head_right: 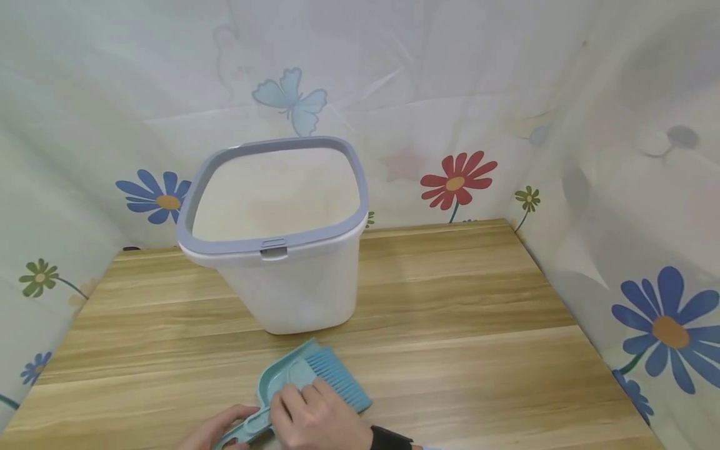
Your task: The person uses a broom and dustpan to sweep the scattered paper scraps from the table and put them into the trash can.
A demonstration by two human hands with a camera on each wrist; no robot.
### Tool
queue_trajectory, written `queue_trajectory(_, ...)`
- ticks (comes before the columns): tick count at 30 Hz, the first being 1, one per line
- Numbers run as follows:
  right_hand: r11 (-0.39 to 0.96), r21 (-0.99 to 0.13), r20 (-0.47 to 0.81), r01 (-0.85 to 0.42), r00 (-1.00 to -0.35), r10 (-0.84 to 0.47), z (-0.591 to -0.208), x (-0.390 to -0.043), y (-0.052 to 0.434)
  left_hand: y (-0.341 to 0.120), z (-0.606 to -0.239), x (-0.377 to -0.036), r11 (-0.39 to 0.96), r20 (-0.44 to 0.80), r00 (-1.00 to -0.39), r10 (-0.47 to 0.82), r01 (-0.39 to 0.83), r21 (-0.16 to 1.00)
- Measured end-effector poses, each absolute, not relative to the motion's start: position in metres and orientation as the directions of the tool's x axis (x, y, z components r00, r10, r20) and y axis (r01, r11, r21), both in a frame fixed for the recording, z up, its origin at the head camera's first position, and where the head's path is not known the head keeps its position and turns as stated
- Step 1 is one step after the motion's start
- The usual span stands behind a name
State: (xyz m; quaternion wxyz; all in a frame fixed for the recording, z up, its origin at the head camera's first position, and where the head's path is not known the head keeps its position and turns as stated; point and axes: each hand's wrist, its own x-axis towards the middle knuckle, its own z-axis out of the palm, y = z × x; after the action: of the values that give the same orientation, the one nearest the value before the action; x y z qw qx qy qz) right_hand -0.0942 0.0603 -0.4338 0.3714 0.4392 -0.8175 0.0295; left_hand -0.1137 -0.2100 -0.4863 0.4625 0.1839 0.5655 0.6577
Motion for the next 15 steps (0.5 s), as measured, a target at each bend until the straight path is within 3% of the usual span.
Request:
queue_trajectory(3, 0.578, 0.192, 0.514, -0.793, -0.420, -0.748, -0.437, -0.088, 0.049, -0.205, -0.489, -0.114, 0.025, -0.217, -0.476, 0.852, -0.377, 0.926)
queue_trajectory(5, 0.554, 0.166, 0.460, -0.816, -0.433, -0.775, -0.438, -0.088, 0.046, -0.203, -0.490, -0.113, 0.011, -0.213, -0.457, 0.863, -0.405, 0.914)
queue_trajectory(15, 0.504, 0.115, 0.446, -0.856, -0.409, -0.796, -0.446, -0.096, 0.042, -0.198, -0.496, -0.105, -0.022, -0.194, -0.448, 0.873, -0.434, 0.901)
